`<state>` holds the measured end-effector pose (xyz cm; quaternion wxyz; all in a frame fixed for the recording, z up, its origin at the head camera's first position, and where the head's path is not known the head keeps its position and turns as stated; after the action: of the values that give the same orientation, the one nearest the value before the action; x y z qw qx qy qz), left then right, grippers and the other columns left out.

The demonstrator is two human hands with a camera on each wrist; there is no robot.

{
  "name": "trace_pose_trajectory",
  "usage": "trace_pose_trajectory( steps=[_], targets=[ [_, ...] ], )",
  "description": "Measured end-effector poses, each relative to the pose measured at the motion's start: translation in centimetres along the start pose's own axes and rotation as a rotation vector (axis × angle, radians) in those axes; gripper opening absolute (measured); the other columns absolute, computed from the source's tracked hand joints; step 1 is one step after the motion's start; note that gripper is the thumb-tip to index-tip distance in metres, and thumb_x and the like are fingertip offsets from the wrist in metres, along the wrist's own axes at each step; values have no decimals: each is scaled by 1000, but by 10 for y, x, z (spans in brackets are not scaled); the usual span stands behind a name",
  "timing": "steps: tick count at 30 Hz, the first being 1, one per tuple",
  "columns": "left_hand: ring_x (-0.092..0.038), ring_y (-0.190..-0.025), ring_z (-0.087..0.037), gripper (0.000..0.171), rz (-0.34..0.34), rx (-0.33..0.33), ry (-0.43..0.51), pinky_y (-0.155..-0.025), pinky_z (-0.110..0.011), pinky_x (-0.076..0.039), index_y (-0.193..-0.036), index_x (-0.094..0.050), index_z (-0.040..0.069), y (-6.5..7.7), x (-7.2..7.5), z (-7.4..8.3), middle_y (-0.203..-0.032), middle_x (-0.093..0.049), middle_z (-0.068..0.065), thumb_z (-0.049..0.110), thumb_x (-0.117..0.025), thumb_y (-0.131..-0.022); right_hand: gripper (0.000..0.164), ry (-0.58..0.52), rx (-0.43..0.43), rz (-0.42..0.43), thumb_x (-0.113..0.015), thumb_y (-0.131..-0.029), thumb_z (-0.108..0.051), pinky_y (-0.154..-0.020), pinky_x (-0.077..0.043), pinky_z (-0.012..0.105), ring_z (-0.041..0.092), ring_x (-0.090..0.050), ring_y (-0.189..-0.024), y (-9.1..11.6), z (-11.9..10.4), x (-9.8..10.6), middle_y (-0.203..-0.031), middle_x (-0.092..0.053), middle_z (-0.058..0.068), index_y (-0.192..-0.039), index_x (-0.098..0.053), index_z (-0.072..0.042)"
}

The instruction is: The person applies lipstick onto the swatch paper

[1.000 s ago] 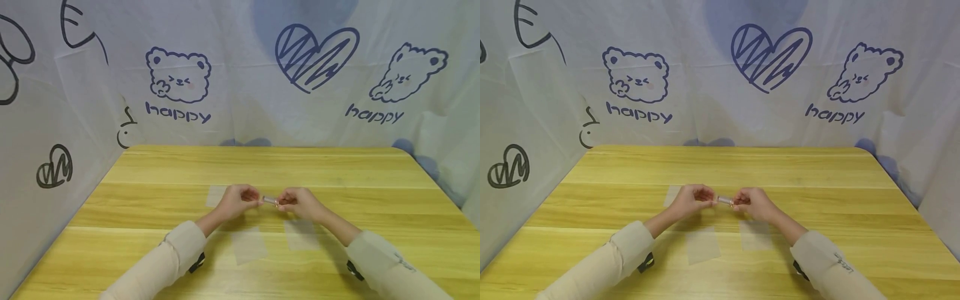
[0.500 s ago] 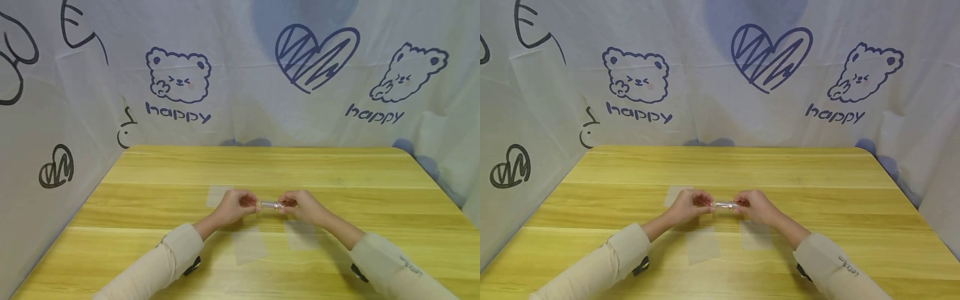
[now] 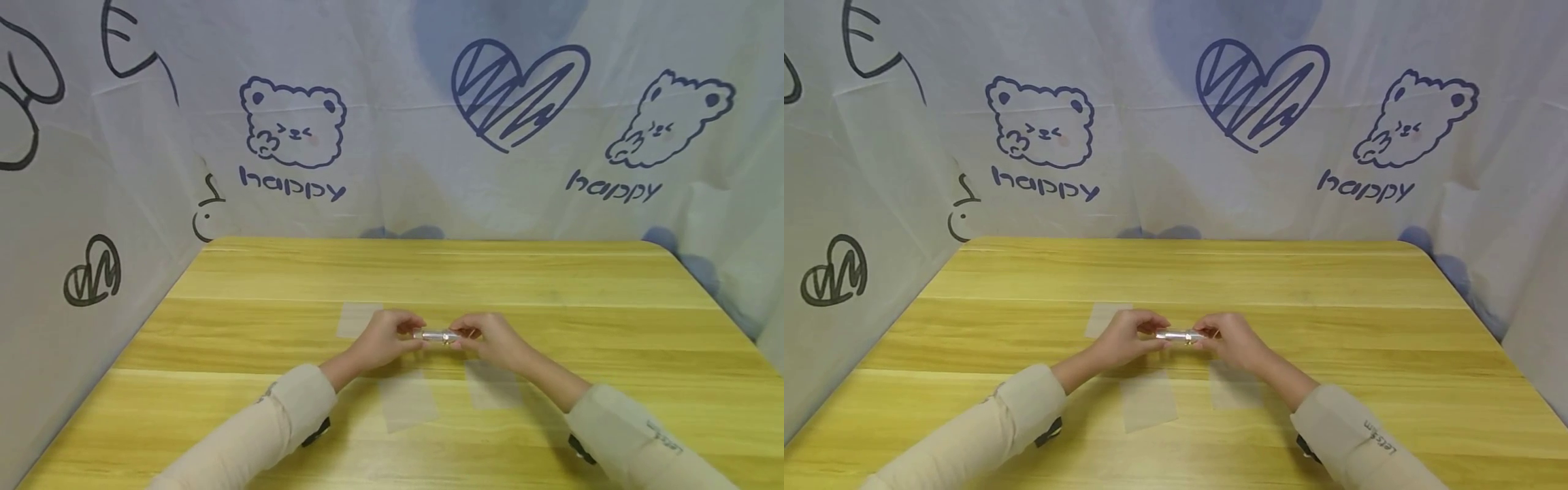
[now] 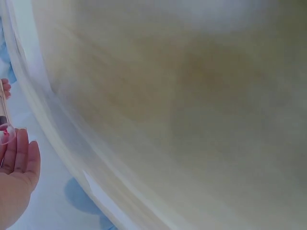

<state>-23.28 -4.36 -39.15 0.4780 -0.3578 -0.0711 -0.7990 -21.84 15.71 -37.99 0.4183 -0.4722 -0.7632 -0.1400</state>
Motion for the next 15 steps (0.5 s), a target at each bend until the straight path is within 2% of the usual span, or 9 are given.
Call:
trace_pose_trajectory(
  steps=[8,15],
  targets=[
    [-66,-89,-21,23,-37,-65,-72,-80,-29,-55,-100,-68,-3,-4,-5,7,-99,-69,-14,11,-70,-82,20,16,5,10,-67,-83,-8,-73,-55,26,16,-64,-79,0,-3,-1,-92,-71,12,-99,-68,3],
    [-65,-88,-20,23,-68,-71,-102,-79,-26,-55,-102,-68,-3,-4,-8,10,-99,-69,-13,12,-67,-85,19,4,5,3,-66,-84,-8,-75,-56,29,20,-65,-82,0,-4,-1,-95,-71,14,-99,-68,3]
  ],
)
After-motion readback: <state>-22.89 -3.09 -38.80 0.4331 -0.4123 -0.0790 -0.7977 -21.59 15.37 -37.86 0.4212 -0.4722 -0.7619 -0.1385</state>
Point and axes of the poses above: each hand's wrist, its own y-axis away from the middle knuckle, its own x-axis out of the back of the hand, z = x × y, the point moved 2 cm from there along -y, towards the middle knuckle
